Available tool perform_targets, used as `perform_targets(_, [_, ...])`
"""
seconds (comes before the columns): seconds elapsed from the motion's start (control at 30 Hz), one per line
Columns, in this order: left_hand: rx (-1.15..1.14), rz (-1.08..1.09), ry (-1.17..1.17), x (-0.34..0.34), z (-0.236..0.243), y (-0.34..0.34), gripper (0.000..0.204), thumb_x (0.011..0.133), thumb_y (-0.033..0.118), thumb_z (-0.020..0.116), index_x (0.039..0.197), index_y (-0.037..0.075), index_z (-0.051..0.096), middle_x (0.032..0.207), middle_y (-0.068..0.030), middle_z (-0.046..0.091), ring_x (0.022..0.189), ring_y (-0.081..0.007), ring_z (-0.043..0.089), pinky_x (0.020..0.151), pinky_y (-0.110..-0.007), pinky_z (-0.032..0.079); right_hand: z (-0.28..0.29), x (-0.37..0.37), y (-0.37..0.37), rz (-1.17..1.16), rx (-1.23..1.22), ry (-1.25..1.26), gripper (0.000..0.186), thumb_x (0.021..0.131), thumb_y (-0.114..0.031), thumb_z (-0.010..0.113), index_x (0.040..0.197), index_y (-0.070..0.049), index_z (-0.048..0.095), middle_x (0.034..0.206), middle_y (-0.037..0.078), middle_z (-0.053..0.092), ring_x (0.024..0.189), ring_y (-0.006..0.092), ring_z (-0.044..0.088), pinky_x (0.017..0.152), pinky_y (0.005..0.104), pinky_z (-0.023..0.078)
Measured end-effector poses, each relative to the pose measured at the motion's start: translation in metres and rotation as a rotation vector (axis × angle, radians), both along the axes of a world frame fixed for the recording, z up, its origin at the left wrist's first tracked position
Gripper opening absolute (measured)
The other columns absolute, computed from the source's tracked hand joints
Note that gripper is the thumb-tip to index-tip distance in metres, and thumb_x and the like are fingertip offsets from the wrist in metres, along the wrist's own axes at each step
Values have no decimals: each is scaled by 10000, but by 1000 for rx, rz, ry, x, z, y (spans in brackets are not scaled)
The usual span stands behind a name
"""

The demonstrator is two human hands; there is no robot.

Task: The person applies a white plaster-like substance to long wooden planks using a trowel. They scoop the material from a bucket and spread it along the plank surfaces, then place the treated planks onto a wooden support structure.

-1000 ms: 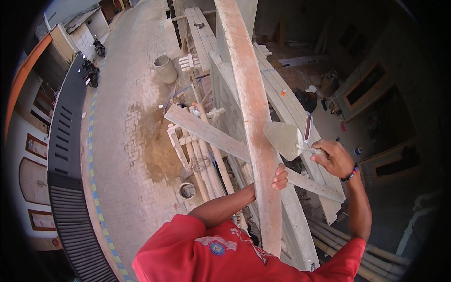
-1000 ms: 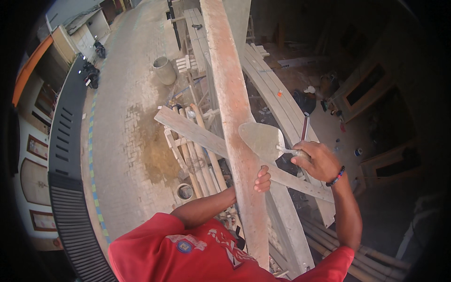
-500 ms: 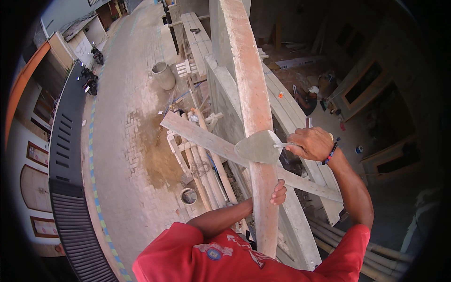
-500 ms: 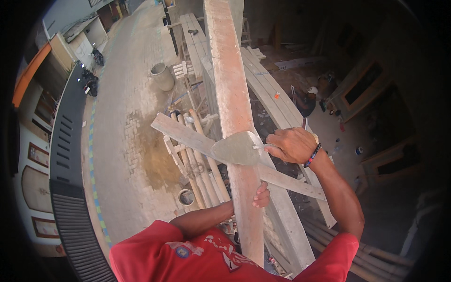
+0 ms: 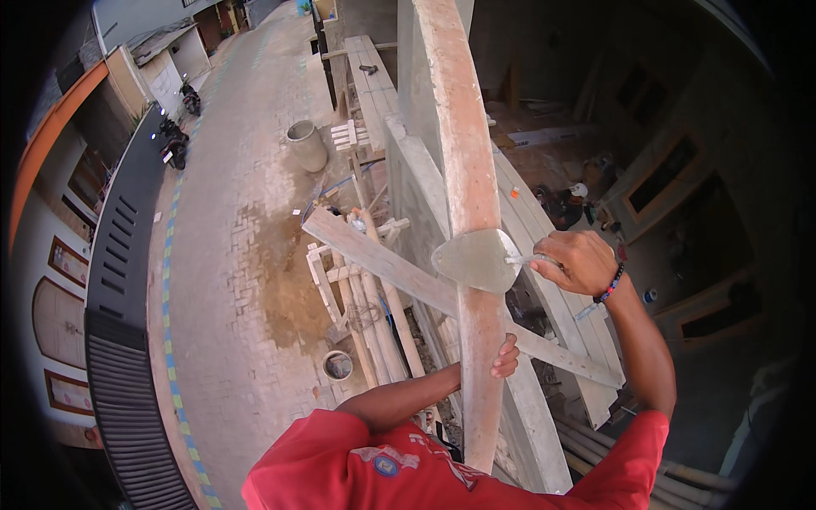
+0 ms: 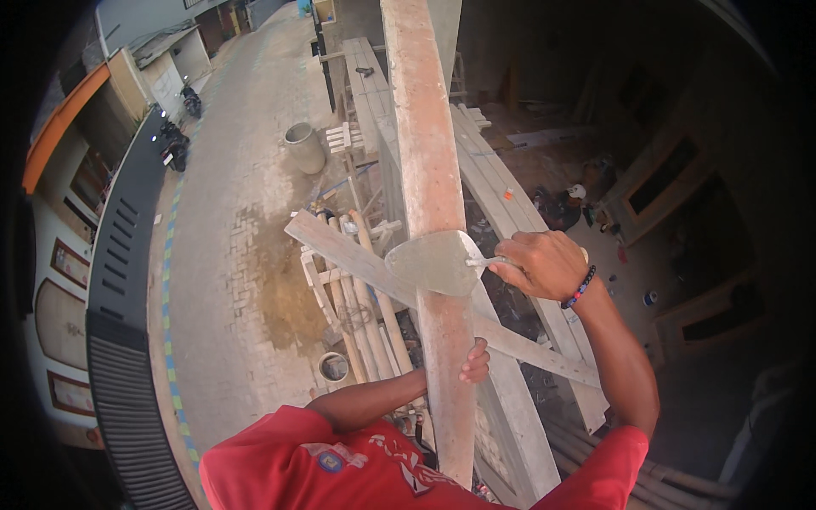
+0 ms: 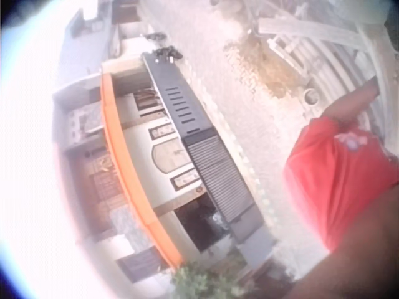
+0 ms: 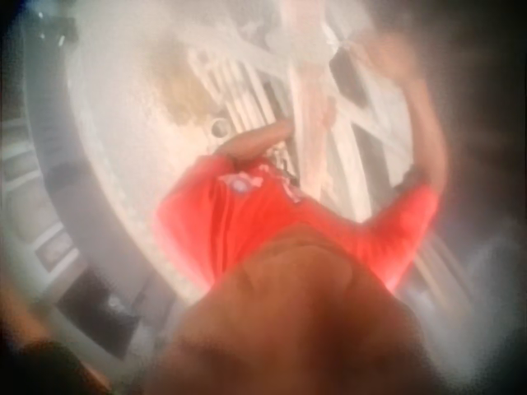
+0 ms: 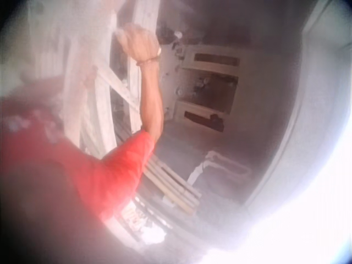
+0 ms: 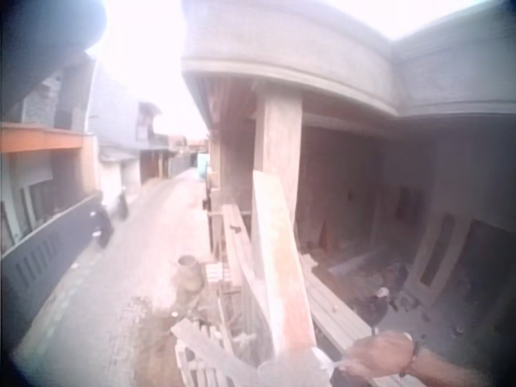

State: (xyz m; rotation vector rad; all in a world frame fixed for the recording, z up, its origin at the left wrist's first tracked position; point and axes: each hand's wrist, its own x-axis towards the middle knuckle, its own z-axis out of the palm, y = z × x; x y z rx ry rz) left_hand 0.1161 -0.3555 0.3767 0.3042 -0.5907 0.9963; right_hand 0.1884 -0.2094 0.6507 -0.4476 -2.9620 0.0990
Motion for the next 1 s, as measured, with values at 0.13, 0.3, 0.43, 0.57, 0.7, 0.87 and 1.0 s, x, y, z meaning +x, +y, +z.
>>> perform_targets(0.13, [31,-33,-25,17,7,-8,413,925,467,493,865,59,466,718,-19,455,628,-157,475,609,-270,389,-1,-17,39,-79,37,167,345,903,-370,563,875,-42,667,719,166,635,636,345,609,576,435,466])
perform_targets(0.3, [-5,-22,-12,30,-8,-18,408,923,459,502,865,56,471,722,-23,461,640,-162,482,616,-272,393,33,-34,67,-262,-100,112,369,916,-392,529,859,-51,659,696,197,612,642,378,596,600,475,454])
perform_targets(0.43, [-45,-10,-14,25,-27,-17,405,911,456,522,860,56,476,724,-22,468,628,-170,489,625,-278,402,6,-36,49,-108,-79,97,373,929,-403,507,880,-66,659,698,210,611,669,410,586,620,494,453])
perform_targets(0.57, [-23,-33,-37,35,-25,-19,406,904,457,532,865,57,476,727,-26,477,625,-179,503,625,-281,408,-10,-36,61,-175,-99,207,397,936,-416,495,894,-54,652,713,209,616,710,412,596,660,473,466])
perform_targets(0.7, [-60,-51,-68,44,-24,-28,310,933,364,510,869,63,475,709,-35,486,591,-185,512,569,-297,433,1,-44,80,-391,-276,318,395,935,-402,508,912,-30,637,722,210,616,724,400,610,660,448,459])
perform_targets(0.87, [-134,15,52,31,-47,-34,257,935,319,507,858,77,471,670,-21,473,549,-171,493,549,-286,425,-25,-30,58,-410,-177,469,336,910,-321,570,941,12,597,732,178,614,680,323,619,619,395,468])
perform_targets(1.0, [-170,38,103,25,-50,-33,232,938,294,507,840,86,474,649,-11,466,537,-159,486,527,-270,417,-18,-17,75,-575,-656,598,173,888,-167,582,940,-2,579,647,11,474,559,72,504,495,255,428])
